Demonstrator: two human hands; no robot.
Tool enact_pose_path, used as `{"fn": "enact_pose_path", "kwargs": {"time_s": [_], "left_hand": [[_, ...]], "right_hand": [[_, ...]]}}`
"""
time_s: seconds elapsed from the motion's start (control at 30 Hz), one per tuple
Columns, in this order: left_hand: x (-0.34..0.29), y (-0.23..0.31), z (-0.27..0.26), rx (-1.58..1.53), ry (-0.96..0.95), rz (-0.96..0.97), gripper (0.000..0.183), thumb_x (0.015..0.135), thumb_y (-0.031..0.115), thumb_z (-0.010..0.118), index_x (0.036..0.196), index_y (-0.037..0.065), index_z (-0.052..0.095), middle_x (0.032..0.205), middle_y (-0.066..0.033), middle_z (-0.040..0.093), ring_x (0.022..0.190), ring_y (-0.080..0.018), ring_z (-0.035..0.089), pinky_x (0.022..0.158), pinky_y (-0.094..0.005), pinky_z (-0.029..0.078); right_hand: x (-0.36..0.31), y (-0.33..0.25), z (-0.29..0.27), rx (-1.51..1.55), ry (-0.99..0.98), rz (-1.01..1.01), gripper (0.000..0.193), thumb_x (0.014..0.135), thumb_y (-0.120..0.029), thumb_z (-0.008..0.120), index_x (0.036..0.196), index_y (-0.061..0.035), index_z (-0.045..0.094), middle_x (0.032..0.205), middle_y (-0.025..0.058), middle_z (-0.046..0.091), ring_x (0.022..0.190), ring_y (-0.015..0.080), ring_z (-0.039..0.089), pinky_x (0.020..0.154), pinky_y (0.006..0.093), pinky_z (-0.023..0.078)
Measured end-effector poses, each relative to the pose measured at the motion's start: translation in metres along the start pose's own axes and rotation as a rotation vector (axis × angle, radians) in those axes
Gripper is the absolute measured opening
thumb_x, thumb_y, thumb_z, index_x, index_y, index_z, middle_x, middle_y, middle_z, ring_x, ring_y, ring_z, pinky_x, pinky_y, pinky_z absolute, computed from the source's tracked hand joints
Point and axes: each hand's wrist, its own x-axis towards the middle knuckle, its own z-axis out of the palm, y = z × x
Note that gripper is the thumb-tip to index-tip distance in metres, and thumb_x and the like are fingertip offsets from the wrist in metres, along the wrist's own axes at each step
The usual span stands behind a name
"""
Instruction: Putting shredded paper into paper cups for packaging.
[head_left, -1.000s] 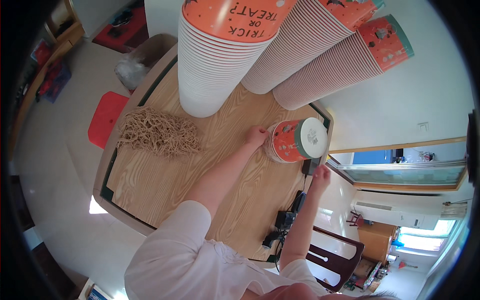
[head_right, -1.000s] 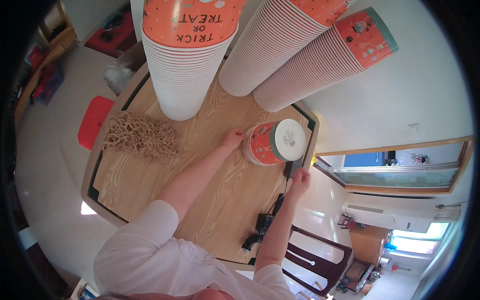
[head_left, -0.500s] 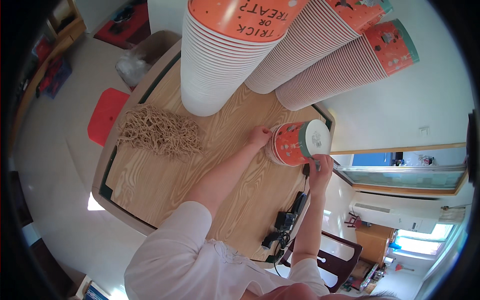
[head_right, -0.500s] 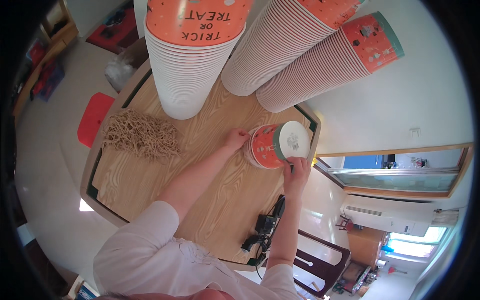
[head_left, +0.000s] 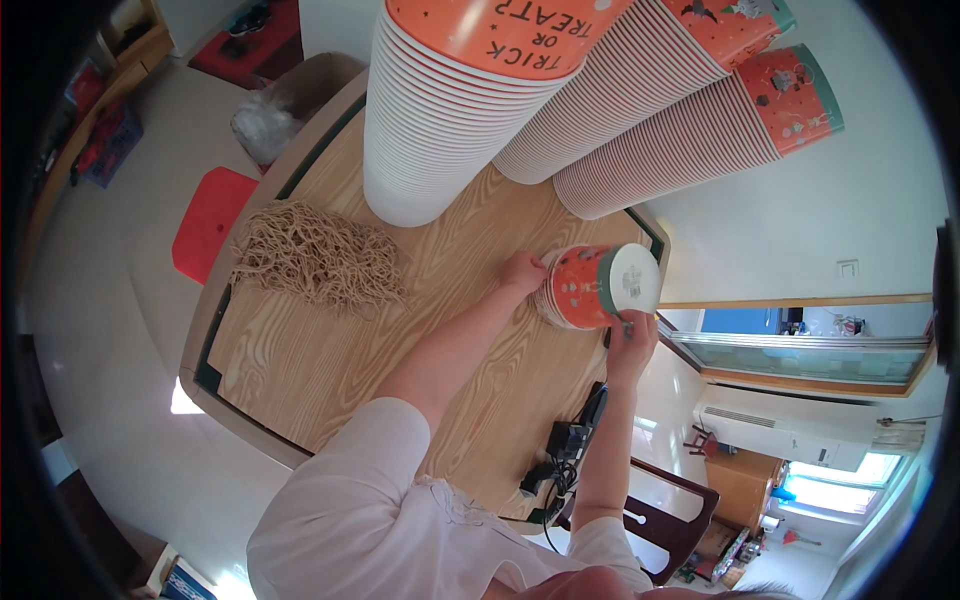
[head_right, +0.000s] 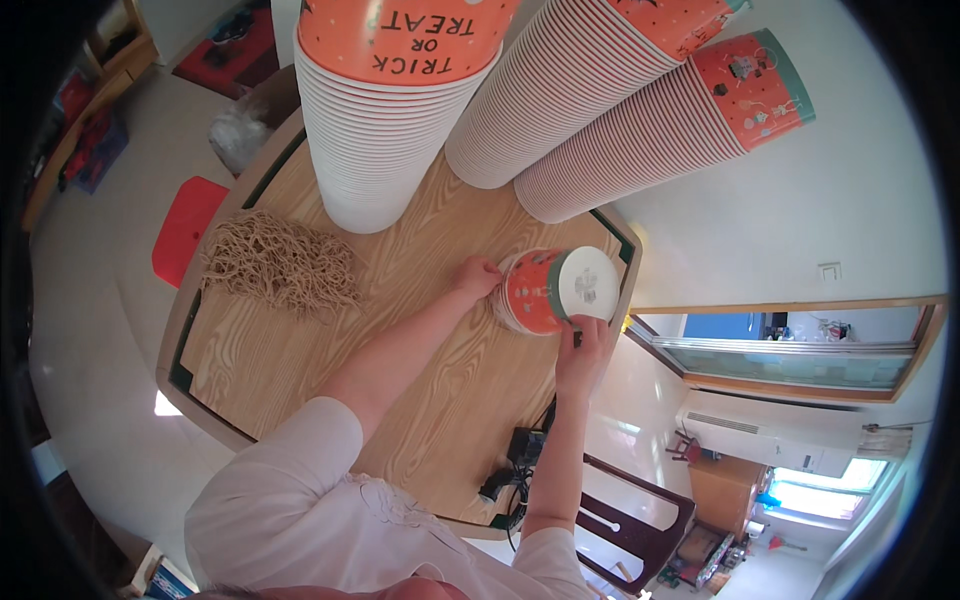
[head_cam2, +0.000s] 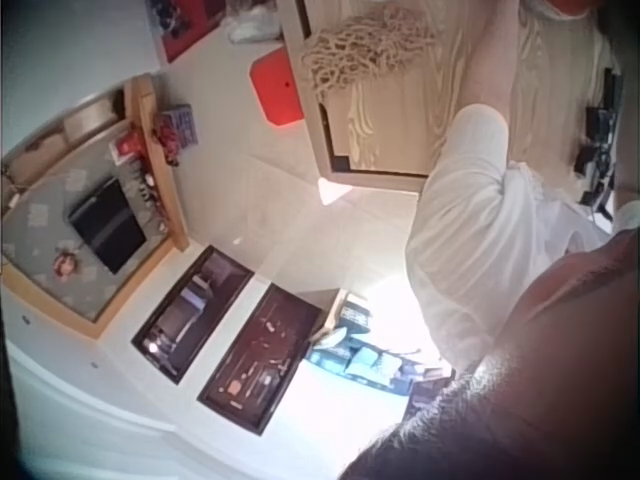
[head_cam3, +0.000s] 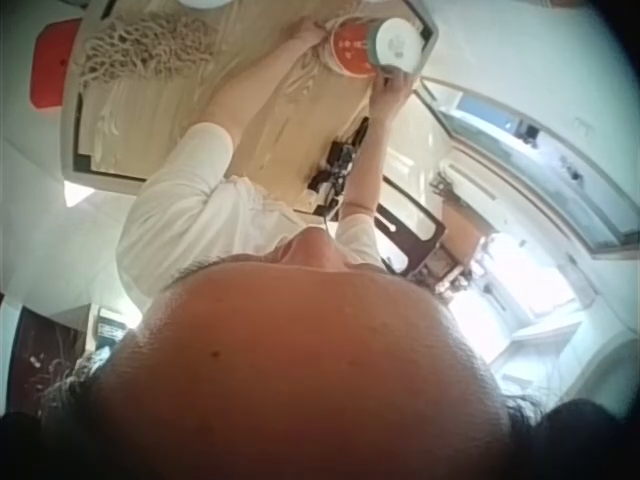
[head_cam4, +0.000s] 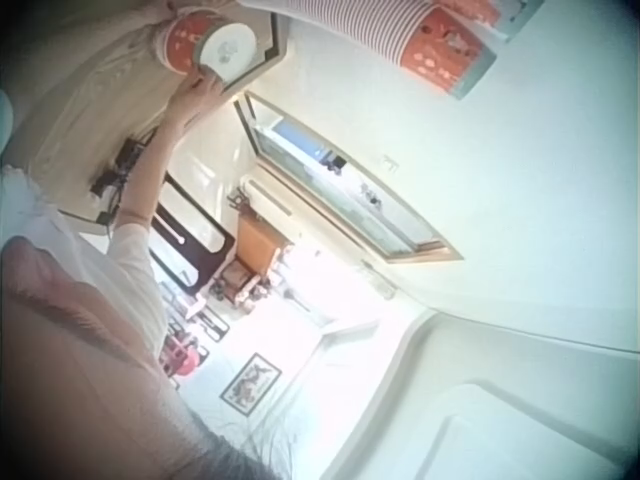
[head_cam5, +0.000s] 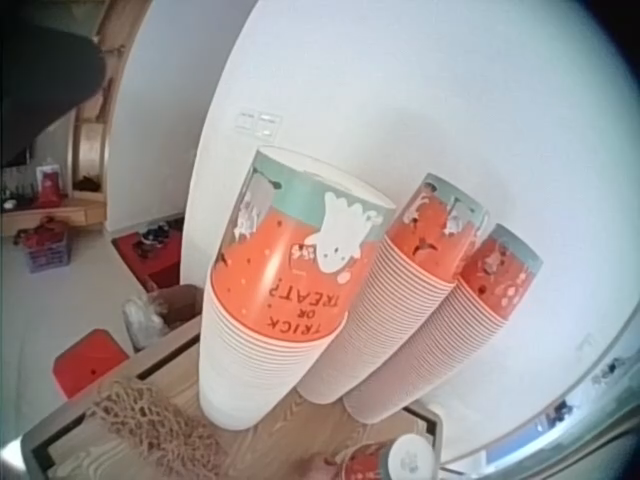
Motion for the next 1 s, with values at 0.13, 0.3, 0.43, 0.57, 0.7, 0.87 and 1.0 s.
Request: {"fn": "enact_pose_path", "kwargs": {"time_s": [0.13, 0.3, 0.43, 0.57, 0.7, 0.87, 1.0], "left_hand": [[-0.006, 0.003, 0.004, 0.001, -0.03, -0.024, 0.01, 0.061, 0.02, 0.065, 0.067, 0.012, 0.064, 0.073, -0.0106, 0.063, 0.071, -0.0241, 0.061, 0.066, -0.0343, 0.048], [-0.008, -0.003, 0.006, -0.059, -0.01, -0.021, 0.011, 0.06, 0.018, 0.066, 0.067, 0.011, 0.064, 0.073, -0.011, 0.063, 0.07, -0.0242, 0.061, 0.066, -0.0343, 0.048], [-0.014, 0.0, 0.01, -0.067, -0.008, -0.025, 0.01, 0.06, 0.018, 0.066, 0.067, 0.011, 0.064, 0.073, -0.0114, 0.063, 0.07, -0.0246, 0.061, 0.065, -0.0344, 0.048], [-0.017, 0.001, 0.01, -0.057, -0.012, 0.005, 0.015, 0.061, 0.018, 0.067, 0.069, 0.006, 0.063, 0.068, -0.0109, 0.062, 0.063, -0.0206, 0.06, 0.06, -0.0324, 0.047], [-0.012, -0.004, 0.013, -0.064, -0.028, -0.024, 0.01, 0.059, 0.018, 0.066, 0.067, 0.011, 0.065, 0.072, -0.0111, 0.063, 0.069, -0.0249, 0.061, 0.064, -0.0349, 0.048], [-0.002, -0.016, 0.022, -0.114, -0.036, -0.004, 0.011, 0.059, 0.019, 0.066, 0.067, 0.012, 0.065, 0.073, -0.0107, 0.063, 0.069, -0.0244, 0.061, 0.064, -0.0351, 0.048], [0.001, -0.017, 0.028, -0.115, -0.019, -0.008, 0.013, 0.059, 0.02, 0.067, 0.067, 0.011, 0.064, 0.072, -0.0107, 0.062, 0.068, -0.0244, 0.061, 0.063, -0.0352, 0.048]], "right_hand": [[-0.002, -0.002, -0.014, -0.031, 0.035, -0.023, 0.012, 0.07, -0.006, 0.062, 0.078, -0.005, 0.054, 0.08, 0.0071, 0.054, 0.08, 0.027, 0.05, 0.071, 0.0373, 0.037], [-0.001, -0.011, -0.019, -0.044, 0.051, -0.014, 0.011, 0.071, -0.006, 0.061, 0.079, -0.0054, 0.054, 0.08, 0.0068, 0.054, 0.08, 0.0264, 0.05, 0.071, 0.0372, 0.037], [0.0, -0.005, -0.011, -0.077, 0.037, -0.043, 0.011, 0.071, -0.007, 0.061, 0.079, -0.0056, 0.054, 0.08, 0.0068, 0.054, 0.08, 0.0267, 0.05, 0.071, 0.0371, 0.037], [-0.003, -0.002, -0.005, -0.085, 0.019, -0.013, 0.012, 0.071, -0.008, 0.062, 0.079, -0.0056, 0.054, 0.08, 0.0073, 0.054, 0.082, 0.0279, 0.05, 0.071, 0.0375, 0.037], [-0.003, 0.012, -0.006, 0.016, 0.042, 0.014, 0.011, 0.076, -0.009, 0.058, 0.086, -0.0038, 0.056, 0.081, 0.0068, 0.054, 0.077, 0.0204, 0.05, 0.067, 0.0311, 0.04], [-0.009, 0.092, -0.001, 0.556, 0.338, 0.484, 0.018, 0.082, -0.015, 0.054, 0.095, -0.0026, 0.054, 0.081, 0.0036, 0.054, 0.068, 0.0089, 0.049, 0.059, 0.0215, 0.039], [-0.082, 0.125, 0.062, 0.974, 0.139, 0.785, 0.015, 0.081, -0.01, 0.053, 0.095, -0.0054, 0.055, 0.079, 0.0024, 0.055, 0.068, 0.0093, 0.05, 0.053, 0.0222, 0.041]]}}
